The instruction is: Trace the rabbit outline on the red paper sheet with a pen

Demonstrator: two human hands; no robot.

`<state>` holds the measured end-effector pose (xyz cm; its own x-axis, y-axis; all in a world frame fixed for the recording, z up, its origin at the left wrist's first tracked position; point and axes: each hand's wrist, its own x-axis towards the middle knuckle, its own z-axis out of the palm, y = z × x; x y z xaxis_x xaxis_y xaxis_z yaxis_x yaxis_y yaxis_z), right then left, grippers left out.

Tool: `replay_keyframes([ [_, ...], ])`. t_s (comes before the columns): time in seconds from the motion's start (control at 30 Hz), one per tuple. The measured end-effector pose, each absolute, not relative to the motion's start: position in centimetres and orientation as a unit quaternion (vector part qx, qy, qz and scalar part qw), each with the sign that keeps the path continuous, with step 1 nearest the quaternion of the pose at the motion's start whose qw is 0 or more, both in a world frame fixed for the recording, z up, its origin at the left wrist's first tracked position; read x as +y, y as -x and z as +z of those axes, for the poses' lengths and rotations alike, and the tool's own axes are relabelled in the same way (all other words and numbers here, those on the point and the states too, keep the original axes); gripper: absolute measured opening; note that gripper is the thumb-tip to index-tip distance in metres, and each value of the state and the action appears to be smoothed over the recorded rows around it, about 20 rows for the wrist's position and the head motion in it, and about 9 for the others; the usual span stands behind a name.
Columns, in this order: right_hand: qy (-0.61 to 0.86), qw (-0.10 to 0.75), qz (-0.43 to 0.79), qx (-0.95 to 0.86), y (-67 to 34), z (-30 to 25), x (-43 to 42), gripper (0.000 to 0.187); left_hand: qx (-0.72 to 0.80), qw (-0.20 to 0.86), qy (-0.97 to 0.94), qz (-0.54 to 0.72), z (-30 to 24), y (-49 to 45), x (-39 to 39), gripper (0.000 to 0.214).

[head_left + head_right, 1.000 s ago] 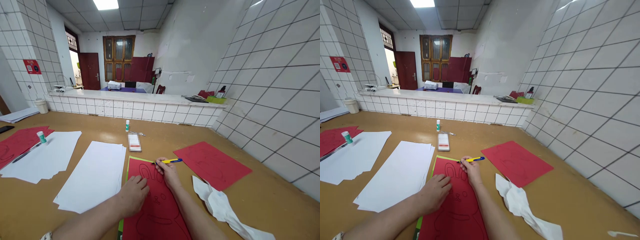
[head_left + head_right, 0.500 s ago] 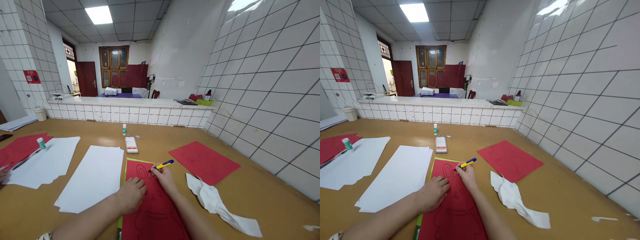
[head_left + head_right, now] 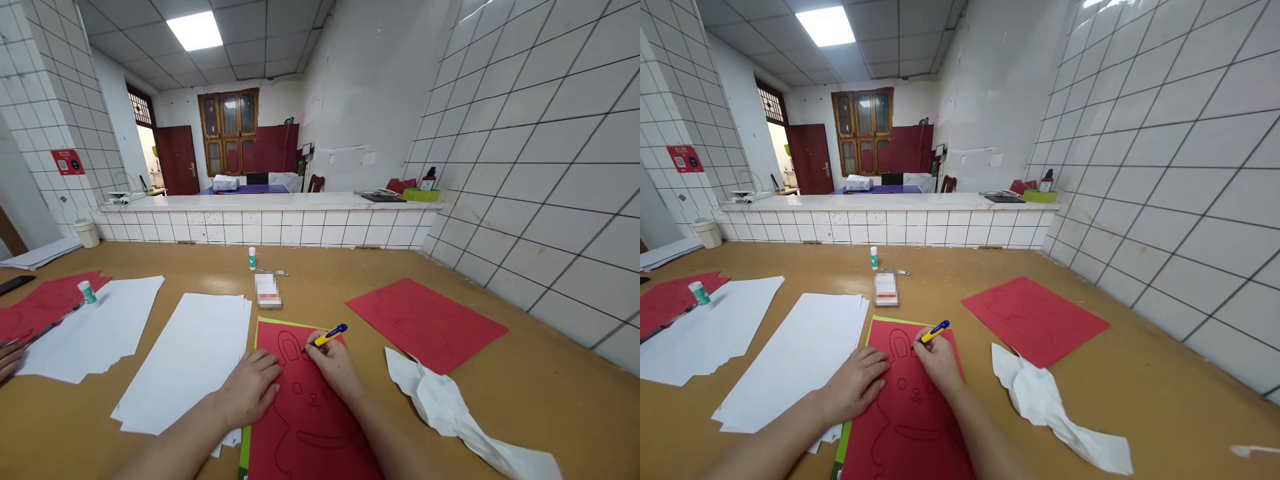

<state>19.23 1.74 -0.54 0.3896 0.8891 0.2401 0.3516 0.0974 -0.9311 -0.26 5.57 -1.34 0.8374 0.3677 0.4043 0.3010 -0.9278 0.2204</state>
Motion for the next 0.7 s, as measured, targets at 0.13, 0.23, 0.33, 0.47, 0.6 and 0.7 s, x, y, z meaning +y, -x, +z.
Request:
replay_keyframes([
  [0.13,0.636,0.539,0.247,-0.494,-19.0,-0.1,1.5,0.001,0.169,0.078,-0.956,0.226,-1.3,0.4,5.7,0.025],
  [0.23,0.641,0.534,0.244,-0.494,-18.8,0.3,1.4,0.002,0.165,0.079,-0.957,0.224,-1.2,0.4,5.7,0.024],
  [0.33,0.641,0.535,0.237,-0.496,-18.7,0.2,1.4,0.003,0.165,0.078,-0.957,0.223,-1.3,0.4,5.8,0.023],
  [0.47,0.648,0.523,0.237,-0.5,-18.8,0.2,1.5,0.004,0.17,0.075,-0.958,0.217,-1.2,0.3,5.7,0.021],
  [0.6,0.644,0.523,0.243,-0.503,-18.6,0.6,1.4,0.004,0.172,0.069,-0.961,0.206,-1.1,0.3,5.7,0.019],
  [0.7,0.645,0.524,0.241,-0.501,-18.4,1.0,1.2,0.005,0.169,0.069,-0.961,0.206,-1.1,0.3,5.7,0.019],
])
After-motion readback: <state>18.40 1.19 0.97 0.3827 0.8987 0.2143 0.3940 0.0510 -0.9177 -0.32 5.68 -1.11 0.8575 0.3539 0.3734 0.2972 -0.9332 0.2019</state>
